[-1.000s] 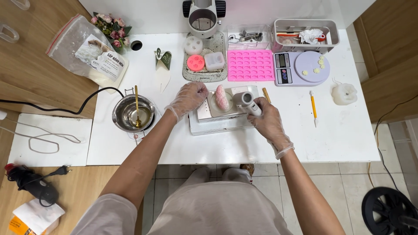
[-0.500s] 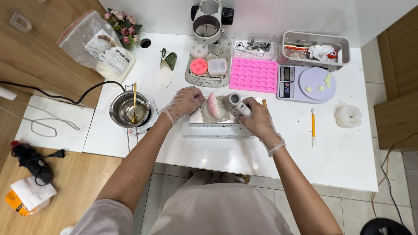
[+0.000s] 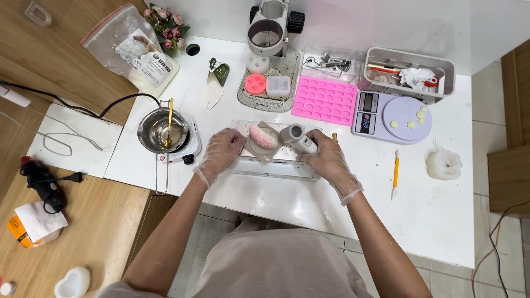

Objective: Smoothing the top surface of a pink wax candle using a handheld heat gun.

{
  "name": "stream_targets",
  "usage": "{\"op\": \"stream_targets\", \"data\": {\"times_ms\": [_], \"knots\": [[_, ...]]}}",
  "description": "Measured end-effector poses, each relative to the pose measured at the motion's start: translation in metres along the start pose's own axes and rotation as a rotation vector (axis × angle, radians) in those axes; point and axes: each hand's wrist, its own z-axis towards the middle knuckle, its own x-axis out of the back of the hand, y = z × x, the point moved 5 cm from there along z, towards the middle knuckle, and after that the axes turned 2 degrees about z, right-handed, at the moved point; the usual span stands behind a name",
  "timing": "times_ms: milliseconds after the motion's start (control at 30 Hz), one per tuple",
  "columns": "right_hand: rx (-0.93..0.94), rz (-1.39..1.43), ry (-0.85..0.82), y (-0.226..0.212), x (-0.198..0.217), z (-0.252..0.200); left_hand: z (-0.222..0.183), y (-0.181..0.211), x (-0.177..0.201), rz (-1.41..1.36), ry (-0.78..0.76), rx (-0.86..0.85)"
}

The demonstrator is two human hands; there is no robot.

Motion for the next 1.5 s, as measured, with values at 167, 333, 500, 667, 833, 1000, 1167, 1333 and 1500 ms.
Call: {"op": "stream_targets", "data": {"times_ms": [167, 333, 500, 667, 833, 1000, 1167, 1333, 1500], "knots": [[0.060, -0.017, 0.004, 0.032, -0.016, 0.041, -0.028, 0.004, -0.003, -0.038, 0.017, 0.102], [0.084, 0.044, 0.027, 0.036, -0.009, 0.034, -0.050, 0.016, -0.012, -0.082, 0.033, 0.148], [0.021, 0.129, 0.060, 0.047, -0.006, 0.015, -0.058, 0.024, -0.030, -0.100, 0.014, 0.148], [-0.047, 0.190, 0.094, 0.053, -0.009, 0.001, -0.052, 0.031, -0.034, -0.117, 0.035, 0.144], [-0.086, 0.241, 0.088, 0.052, -0.031, -0.014, -0.039, 0.031, -0.037, -0.093, 0.030, 0.099], [-0.054, 0.161, 0.141, 0.060, -0.048, -0.017, -0.036, 0.029, -0.036, -0.115, -0.015, 0.084], [-0.072, 0.175, 0.244, 0.050, -0.026, -0.017, -0.028, 0.030, -0.037, -0.061, -0.069, 0.083], [-0.094, 0.163, 0.303, 0.046, -0.027, -0.018, -0.032, 0.040, -0.026, -0.038, -0.107, 0.071], [-0.153, 0.131, 0.283, 0.051, -0.065, -0.028, -0.031, 0.041, -0.024, -0.029, -0.138, 0.010]]}}
